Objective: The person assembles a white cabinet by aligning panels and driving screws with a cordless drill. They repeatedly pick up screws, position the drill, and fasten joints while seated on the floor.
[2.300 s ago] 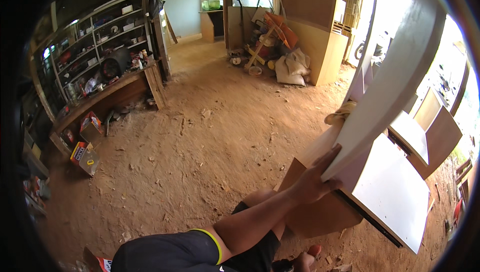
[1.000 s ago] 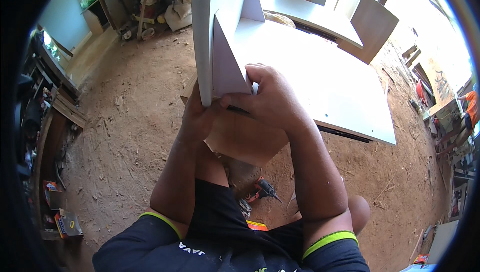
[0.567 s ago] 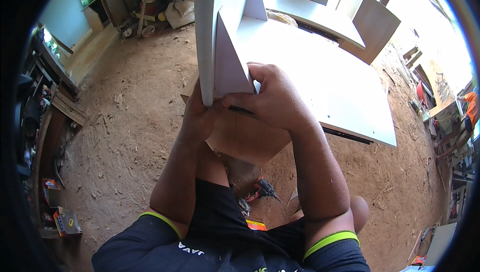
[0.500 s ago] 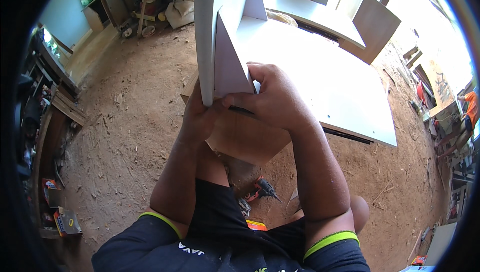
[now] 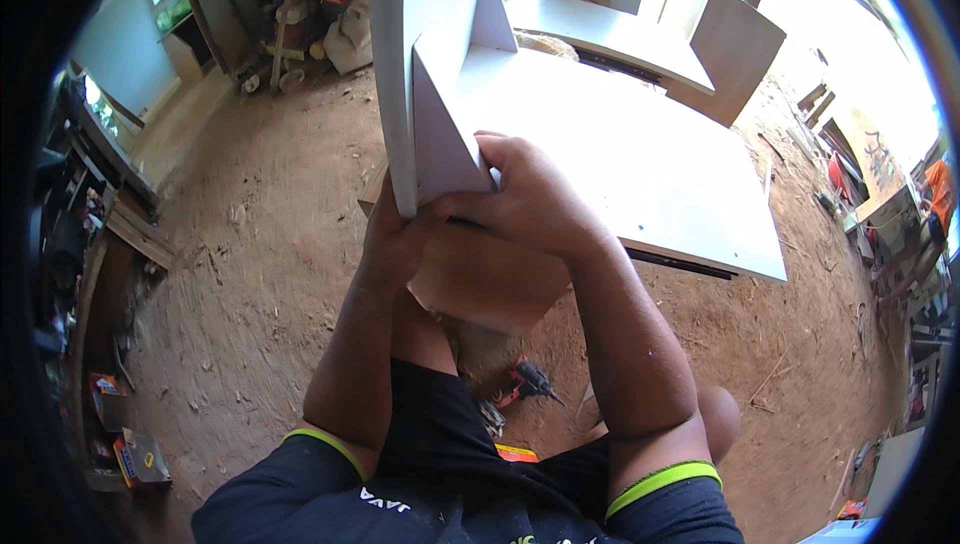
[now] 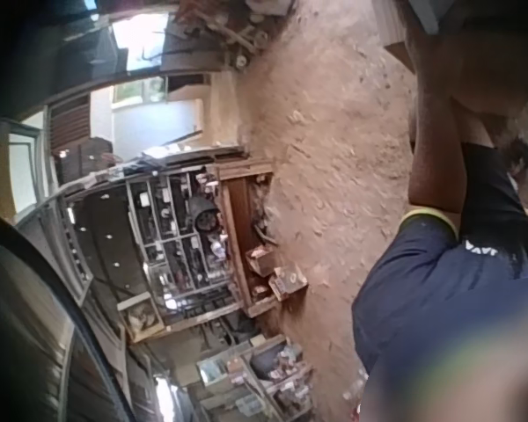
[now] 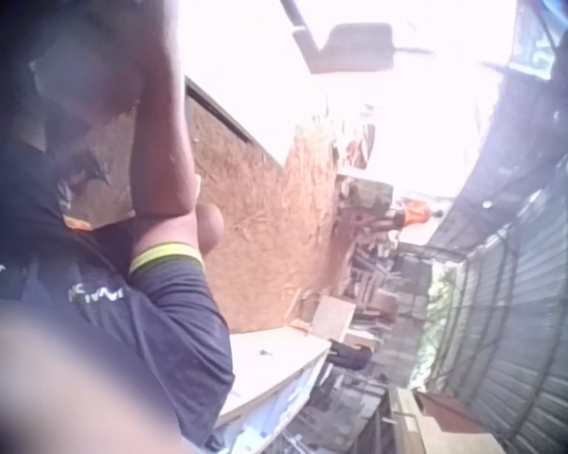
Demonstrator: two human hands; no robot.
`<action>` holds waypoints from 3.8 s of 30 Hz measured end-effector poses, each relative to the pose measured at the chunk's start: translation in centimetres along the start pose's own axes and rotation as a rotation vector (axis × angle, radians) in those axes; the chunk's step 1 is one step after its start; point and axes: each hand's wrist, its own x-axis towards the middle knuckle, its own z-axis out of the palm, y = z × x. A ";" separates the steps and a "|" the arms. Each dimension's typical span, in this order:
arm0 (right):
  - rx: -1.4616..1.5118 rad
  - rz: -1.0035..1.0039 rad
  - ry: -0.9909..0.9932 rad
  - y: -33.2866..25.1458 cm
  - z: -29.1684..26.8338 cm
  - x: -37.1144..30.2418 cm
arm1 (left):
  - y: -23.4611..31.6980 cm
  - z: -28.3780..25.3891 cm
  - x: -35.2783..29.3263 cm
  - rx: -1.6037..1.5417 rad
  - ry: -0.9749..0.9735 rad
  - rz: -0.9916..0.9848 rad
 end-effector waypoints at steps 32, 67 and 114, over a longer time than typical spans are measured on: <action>0.227 0.683 1.327 11.6 -22.2 -26.2 | 0.2 -0.9 -1.7 0.284 -0.019 -0.063; -0.392 1.069 0.839 35.3 -5.1 -55.3 | -6.4 -2.6 -2.3 1.042 0.853 0.263; -0.651 1.435 0.301 40.8 -4.8 -52.8 | -11.6 -11.0 -5.8 3.238 0.593 0.640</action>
